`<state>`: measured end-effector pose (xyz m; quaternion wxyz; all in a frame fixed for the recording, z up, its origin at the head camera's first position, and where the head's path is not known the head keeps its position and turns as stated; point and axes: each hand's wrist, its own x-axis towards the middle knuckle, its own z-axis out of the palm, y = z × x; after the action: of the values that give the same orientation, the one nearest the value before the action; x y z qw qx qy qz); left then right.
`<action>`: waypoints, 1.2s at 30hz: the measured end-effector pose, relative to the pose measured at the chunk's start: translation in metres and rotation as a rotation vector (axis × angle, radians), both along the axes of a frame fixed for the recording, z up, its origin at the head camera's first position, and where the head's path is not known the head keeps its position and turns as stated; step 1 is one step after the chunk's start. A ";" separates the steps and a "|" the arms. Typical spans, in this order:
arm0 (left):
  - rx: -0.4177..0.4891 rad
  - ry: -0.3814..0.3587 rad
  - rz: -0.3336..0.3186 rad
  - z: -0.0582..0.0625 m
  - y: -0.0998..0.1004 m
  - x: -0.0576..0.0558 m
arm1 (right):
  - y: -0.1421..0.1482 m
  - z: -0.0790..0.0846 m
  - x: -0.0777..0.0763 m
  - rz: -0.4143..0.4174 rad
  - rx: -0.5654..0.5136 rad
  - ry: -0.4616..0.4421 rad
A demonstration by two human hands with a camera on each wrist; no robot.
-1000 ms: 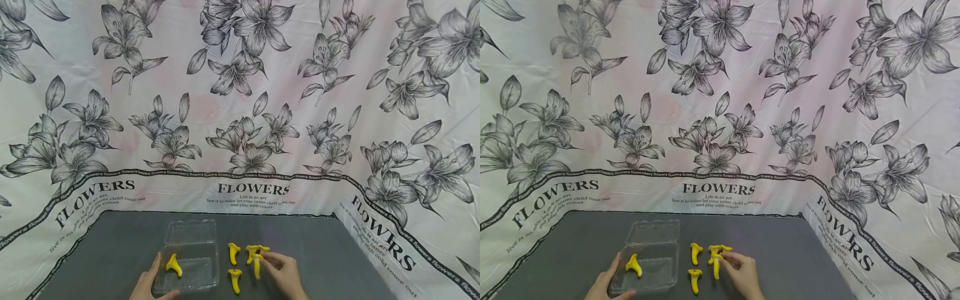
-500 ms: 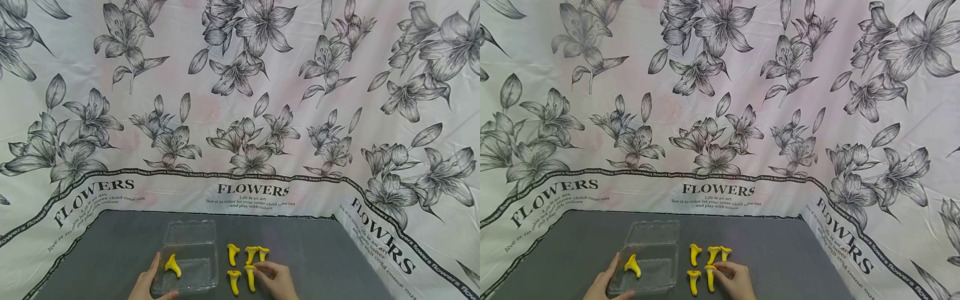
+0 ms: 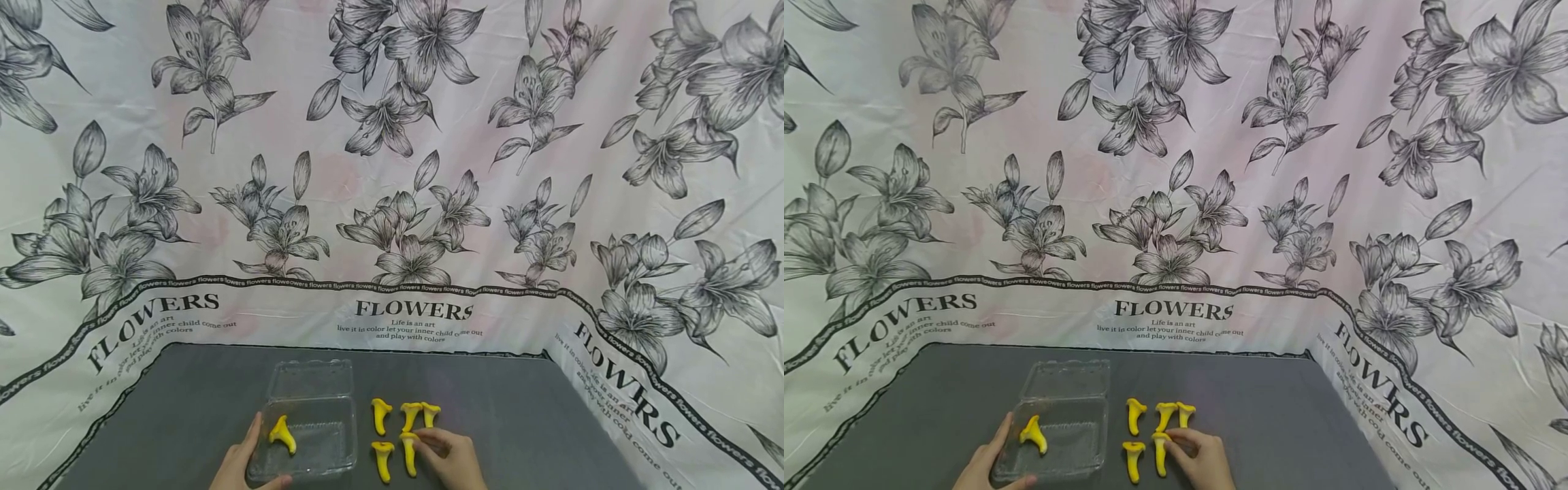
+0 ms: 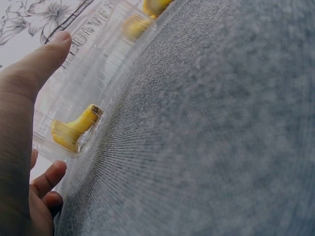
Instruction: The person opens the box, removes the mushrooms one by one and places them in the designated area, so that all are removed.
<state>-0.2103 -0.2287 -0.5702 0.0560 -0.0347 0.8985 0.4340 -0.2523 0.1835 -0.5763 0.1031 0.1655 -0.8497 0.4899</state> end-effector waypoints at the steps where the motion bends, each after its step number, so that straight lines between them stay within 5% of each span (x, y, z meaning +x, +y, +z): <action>1: -0.003 -0.007 0.000 0.000 0.000 0.000 | 0.000 -0.001 0.000 0.010 -0.002 0.000; 9: 0.025 -0.006 -0.010 0.003 -0.001 0.000 | 0.001 0.002 -0.001 0.105 -0.051 -0.016; 14: 0.022 0.009 -0.014 0.002 -0.001 -0.002 | 0.005 0.003 -0.004 0.115 0.033 -0.020; 23: 0.095 0.121 -0.130 -0.007 -0.007 -0.003 | 0.007 -0.001 -0.004 0.116 0.031 -0.033; 36: 0.070 0.122 -0.099 -0.008 -0.006 -0.001 | 0.007 -0.002 -0.002 0.122 0.028 0.011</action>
<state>-0.2108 -0.2348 -0.5786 0.0237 0.0381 0.8851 0.4632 -0.2544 0.1900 -0.5785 0.0755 0.2213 -0.8440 0.4826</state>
